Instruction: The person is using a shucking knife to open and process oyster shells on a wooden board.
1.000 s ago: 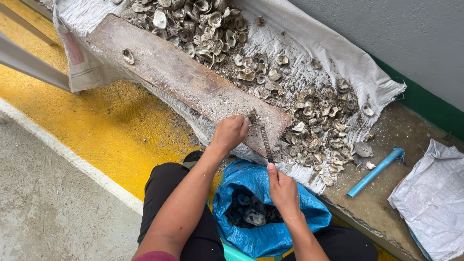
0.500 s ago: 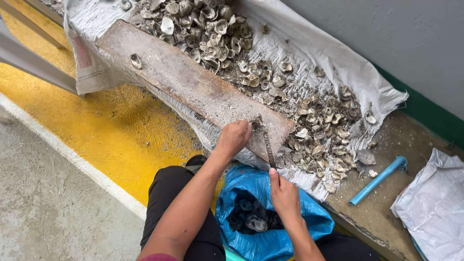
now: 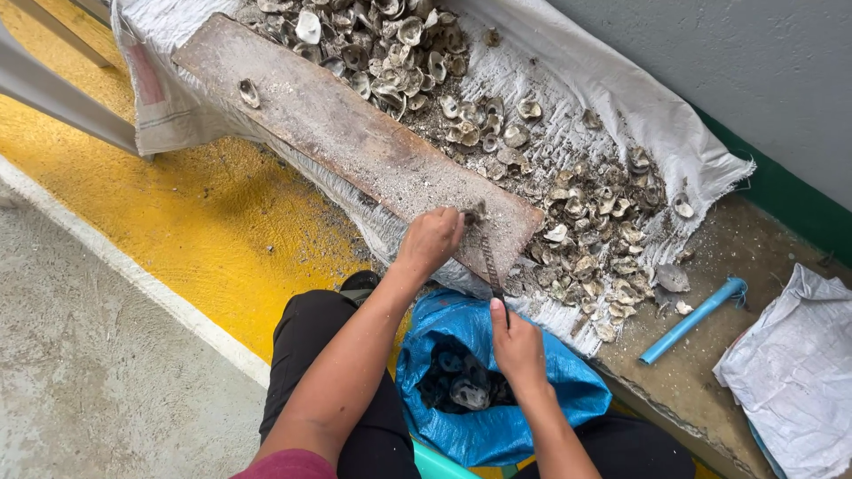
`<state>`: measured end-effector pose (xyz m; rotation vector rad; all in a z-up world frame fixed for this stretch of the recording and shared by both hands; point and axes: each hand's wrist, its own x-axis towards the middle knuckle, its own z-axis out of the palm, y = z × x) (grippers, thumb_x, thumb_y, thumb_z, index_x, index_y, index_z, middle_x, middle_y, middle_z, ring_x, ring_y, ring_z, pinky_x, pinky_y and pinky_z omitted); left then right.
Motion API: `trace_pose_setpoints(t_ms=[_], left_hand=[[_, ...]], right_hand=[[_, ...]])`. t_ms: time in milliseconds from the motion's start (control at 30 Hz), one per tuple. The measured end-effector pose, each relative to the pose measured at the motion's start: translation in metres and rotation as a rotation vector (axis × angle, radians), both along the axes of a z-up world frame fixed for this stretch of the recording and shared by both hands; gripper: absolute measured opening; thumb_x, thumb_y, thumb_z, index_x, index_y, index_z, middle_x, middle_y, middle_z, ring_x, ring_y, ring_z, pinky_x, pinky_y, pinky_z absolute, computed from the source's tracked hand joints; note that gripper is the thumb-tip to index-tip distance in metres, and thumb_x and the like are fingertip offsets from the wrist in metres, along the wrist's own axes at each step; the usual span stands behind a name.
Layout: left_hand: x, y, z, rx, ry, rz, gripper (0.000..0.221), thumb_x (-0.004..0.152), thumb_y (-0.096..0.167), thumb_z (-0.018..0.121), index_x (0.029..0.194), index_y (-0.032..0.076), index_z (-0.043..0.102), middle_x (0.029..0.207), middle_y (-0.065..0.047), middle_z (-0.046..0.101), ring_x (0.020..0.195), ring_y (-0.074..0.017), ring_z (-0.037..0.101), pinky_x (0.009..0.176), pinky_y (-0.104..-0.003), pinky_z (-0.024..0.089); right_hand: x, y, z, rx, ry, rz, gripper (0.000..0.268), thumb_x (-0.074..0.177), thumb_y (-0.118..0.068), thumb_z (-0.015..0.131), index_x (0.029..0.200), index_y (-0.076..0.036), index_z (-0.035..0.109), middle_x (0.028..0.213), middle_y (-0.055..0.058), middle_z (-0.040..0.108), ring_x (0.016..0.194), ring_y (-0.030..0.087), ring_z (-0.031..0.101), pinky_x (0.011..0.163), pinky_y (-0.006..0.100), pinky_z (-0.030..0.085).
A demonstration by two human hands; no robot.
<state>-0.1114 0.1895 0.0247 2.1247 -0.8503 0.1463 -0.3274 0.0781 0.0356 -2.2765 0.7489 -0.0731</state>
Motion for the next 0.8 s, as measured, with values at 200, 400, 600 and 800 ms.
trace_pose_setpoints(t_ms=[200, 400, 600, 800], left_hand=[[-0.003, 0.002, 0.000, 0.006, 0.058, -0.004, 0.031, 0.101, 0.020, 0.059, 0.078, 0.000, 0.060, 0.075, -0.022, 0.067, 0.066, -0.0419, 0.067, 0.063, -0.050, 0.055], [0.003, -0.001, 0.002, 0.032, 0.090, -0.003, 0.031, 0.102, 0.020, 0.058, 0.078, 0.000, 0.060, 0.076, -0.022, 0.068, 0.064, -0.0398, 0.068, 0.061, -0.049, 0.055], [-0.007, 0.002, -0.003, 0.014, 0.035, -0.023, 0.026, 0.101, 0.018, 0.058, 0.083, -0.001, 0.061, 0.078, -0.023, 0.068, 0.067, -0.0421, 0.067, 0.062, -0.050, 0.054], [-0.001, -0.001, -0.002, -0.018, -0.005, -0.011, 0.027, 0.100, 0.019, 0.060, 0.082, -0.001, 0.062, 0.077, -0.023, 0.068, 0.068, -0.0431, 0.067, 0.064, -0.050, 0.055]], right_hand=[[0.007, 0.003, 0.038, 0.043, 0.086, -0.104, 0.066, 0.104, -0.054, 0.047, 0.074, 0.003, 0.065, 0.059, 0.024, 0.056, 0.052, 0.041, 0.050, 0.054, 0.049, 0.044], [-0.016, 0.005, 0.065, 0.218, -0.400, -0.166, 0.068, 0.106, -0.052, 0.043, 0.064, 0.000, 0.054, 0.051, 0.008, 0.049, 0.047, 0.012, 0.046, 0.045, 0.039, 0.035], [-0.003, 0.003, -0.012, -0.043, -0.020, -0.018, 0.068, 0.107, -0.052, 0.044, 0.068, 0.002, 0.060, 0.058, 0.023, 0.056, 0.054, 0.037, 0.047, 0.055, 0.047, 0.043], [0.006, 0.002, 0.036, 0.026, 0.069, -0.086, 0.069, 0.103, -0.054, 0.045, 0.068, 0.003, 0.059, 0.056, 0.025, 0.052, 0.050, 0.041, 0.047, 0.054, 0.050, 0.042]])
